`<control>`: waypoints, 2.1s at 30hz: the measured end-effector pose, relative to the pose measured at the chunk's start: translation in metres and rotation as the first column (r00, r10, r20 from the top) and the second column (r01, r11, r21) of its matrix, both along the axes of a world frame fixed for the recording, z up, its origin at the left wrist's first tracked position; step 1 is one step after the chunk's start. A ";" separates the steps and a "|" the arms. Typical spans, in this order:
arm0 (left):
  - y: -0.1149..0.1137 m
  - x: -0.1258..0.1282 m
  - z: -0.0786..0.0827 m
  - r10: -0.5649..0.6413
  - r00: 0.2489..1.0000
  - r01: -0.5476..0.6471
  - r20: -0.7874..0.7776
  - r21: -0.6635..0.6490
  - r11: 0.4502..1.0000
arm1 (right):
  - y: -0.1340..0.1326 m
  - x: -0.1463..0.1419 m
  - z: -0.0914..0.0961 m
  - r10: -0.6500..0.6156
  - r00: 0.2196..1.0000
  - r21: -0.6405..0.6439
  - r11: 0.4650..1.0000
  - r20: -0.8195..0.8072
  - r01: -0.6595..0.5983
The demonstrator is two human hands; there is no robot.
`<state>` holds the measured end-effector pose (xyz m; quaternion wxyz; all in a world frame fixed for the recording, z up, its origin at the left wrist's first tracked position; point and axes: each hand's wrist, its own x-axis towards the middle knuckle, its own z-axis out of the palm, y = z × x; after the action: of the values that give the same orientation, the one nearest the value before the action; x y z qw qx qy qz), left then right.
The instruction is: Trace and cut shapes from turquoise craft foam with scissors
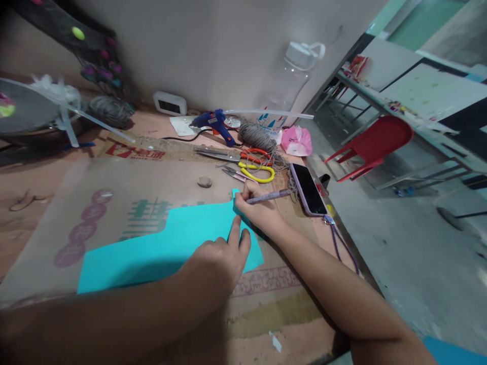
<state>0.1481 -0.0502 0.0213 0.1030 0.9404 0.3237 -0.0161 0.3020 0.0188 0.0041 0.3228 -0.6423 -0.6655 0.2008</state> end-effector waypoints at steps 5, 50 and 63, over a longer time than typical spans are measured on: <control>-0.002 0.000 -0.003 0.010 1.000 -0.011 0.018 0.080 0.997 | 0.001 0.000 -0.003 0.015 1.000 -0.009 1.000 -0.024 -0.015; -0.007 -0.001 -0.024 0.002 0.994 -0.040 0.110 0.343 0.939 | 0.003 -0.001 0.000 0.077 0.978 -0.007 0.997 -0.195 -0.080; -0.004 -0.002 -0.007 -0.019 1.000 0.019 -0.005 0.265 0.964 | 0.004 -0.001 0.004 0.068 0.997 -0.034 0.997 -0.048 -0.070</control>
<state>0.1463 -0.0546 0.0144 -0.0243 0.9488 0.3141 0.0252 0.3009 0.0225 0.0077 0.3194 -0.6199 -0.6759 0.2386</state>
